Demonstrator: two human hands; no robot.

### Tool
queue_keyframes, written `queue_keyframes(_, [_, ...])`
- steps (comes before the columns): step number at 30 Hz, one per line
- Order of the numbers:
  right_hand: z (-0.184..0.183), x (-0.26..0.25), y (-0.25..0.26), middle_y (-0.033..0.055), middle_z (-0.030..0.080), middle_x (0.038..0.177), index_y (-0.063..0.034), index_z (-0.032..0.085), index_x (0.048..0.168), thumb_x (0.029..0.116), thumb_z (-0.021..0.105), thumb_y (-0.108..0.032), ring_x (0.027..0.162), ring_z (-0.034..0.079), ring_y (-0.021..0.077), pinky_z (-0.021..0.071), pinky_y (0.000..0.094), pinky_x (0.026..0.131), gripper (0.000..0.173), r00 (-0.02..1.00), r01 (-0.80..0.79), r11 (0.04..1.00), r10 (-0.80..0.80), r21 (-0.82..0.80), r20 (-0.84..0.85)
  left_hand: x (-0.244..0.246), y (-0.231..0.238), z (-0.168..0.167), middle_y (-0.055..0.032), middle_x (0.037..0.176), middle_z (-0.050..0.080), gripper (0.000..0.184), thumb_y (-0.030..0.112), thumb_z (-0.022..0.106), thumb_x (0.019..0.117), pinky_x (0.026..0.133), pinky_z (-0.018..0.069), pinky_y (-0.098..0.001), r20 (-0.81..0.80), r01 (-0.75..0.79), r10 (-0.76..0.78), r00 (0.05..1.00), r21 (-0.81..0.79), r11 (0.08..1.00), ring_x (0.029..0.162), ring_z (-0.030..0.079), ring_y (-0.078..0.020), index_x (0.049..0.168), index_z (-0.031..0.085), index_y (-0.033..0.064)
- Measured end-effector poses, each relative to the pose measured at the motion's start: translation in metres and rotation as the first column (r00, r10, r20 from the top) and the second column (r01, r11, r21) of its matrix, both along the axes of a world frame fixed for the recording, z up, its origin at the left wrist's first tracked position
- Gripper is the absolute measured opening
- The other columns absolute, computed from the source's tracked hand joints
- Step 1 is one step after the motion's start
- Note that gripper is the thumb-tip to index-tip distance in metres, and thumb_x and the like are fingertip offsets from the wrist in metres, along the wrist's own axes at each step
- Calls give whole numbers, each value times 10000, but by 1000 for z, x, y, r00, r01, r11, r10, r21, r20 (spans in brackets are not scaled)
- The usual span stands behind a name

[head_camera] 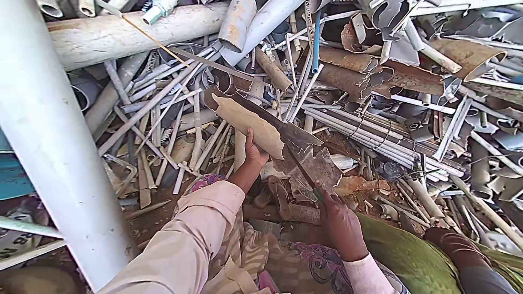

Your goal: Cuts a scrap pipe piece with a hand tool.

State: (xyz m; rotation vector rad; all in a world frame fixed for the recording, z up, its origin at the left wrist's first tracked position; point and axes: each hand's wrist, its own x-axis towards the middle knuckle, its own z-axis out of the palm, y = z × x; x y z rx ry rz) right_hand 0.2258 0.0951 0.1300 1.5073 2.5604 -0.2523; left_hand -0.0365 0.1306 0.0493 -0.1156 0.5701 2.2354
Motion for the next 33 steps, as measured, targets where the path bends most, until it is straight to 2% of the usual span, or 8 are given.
queue_keyframes(3, [1, 5, -2, 219, 711, 1220, -241, 493, 1560, 1073, 535, -215, 1066, 705, 427, 545, 596, 911, 490, 995, -94, 988, 92, -124, -23, -4, 2, -4, -98, 1343, 580, 494, 511, 369, 1068, 1006, 491, -503, -32, -38, 37, 999, -32, 999, 1237, 570, -250, 1425, 456, 180])
queue_keyframes(9, [2, 5, 0, 227, 689, 1233, -315, 463, 1574, 1081, 495, -203, 947, 722, 429, 566, 581, 793, 507, 996, 24, 998, -28, 52, 81, -3, -1, -7, -91, 1389, 557, 492, 507, 404, 1060, 1028, 474, -526, -26, 4, -5, 1000, -58, 998, 1281, 546, -257, 1443, 445, 202])
queue_keyframes(11, [5, 0, -3, 221, 680, 1255, -304, 427, 1594, 1087, 486, -201, 1022, 709, 422, 557, 568, 856, 521, 991, -10, 1000, 13, -29, 132, -4, -1, -10, -94, 1401, 548, 484, 485, 413, 1063, 1036, 467, -533, -31, -8, 5, 999, -70, 998, 1292, 537, -260, 1451, 439, 196])
queue_keyframes(14, [5, -2, -3, 203, 692, 1257, -278, 469, 1572, 1089, 505, -246, 1106, 690, 405, 532, 577, 932, 485, 988, -67, 986, 87, -155, 125, -7, 0, -15, -114, 1398, 551, 488, 461, 414, 1068, 1038, 467, -534, -62, -23, 17, 998, -112, 993, 1287, 543, -266, 1461, 435, 171])
queue_keyframes(19, [4, -3, 11, 217, 658, 1311, -341, 415, 1595, 1083, 488, -210, 1014, 712, 411, 556, 574, 838, 534, 986, 62, 998, -64, 13, 151, -2, -4, -9, -93, 1355, 574, 440, 438, 418, 1071, 1007, 493, -497, -69, 31, -37, 997, -87, 996, 1241, 570, -240, 1427, 455, 181])
queue_keyframes(22, [6, -12, 5, 212, 643, 1338, -320, 373, 1617, 1095, 461, -211, 1059, 700, 415, 552, 571, 877, 541, 985, 58, 997, -47, -57, 169, -3, -2, -4, -110, 1365, 567, 446, 431, 419, 1072, 1013, 485, -508, -38, -11, 7, 999, -83, 997, 1249, 564, -261, 1433, 458, 173])
queue_keyframes(28, [2, 3, 18, 217, 687, 1265, -295, 489, 1559, 1081, 519, -226, 1053, 700, 440, 542, 611, 864, 484, 998, -26, 998, 29, -55, 62, -10, -2, -6, -132, 1371, 572, 523, 519, 374, 1063, 1015, 480, -539, -41, -6, 1, 999, -141, 990, 1255, 567, -286, 1447, 462, 174])
queue_keyframes(33, [-5, -14, 4, 220, 648, 1308, -342, 370, 1617, 1087, 475, -196, 1004, 711, 414, 565, 562, 829, 559, 991, 18, 999, -13, -35, 132, -7, -2, -4, -130, 1403, 550, 553, 543, 359, 1060, 1033, 466, -544, -28, 12, -17, 999, -176, 984, 1284, 545, -285, 1461, 443, 172])
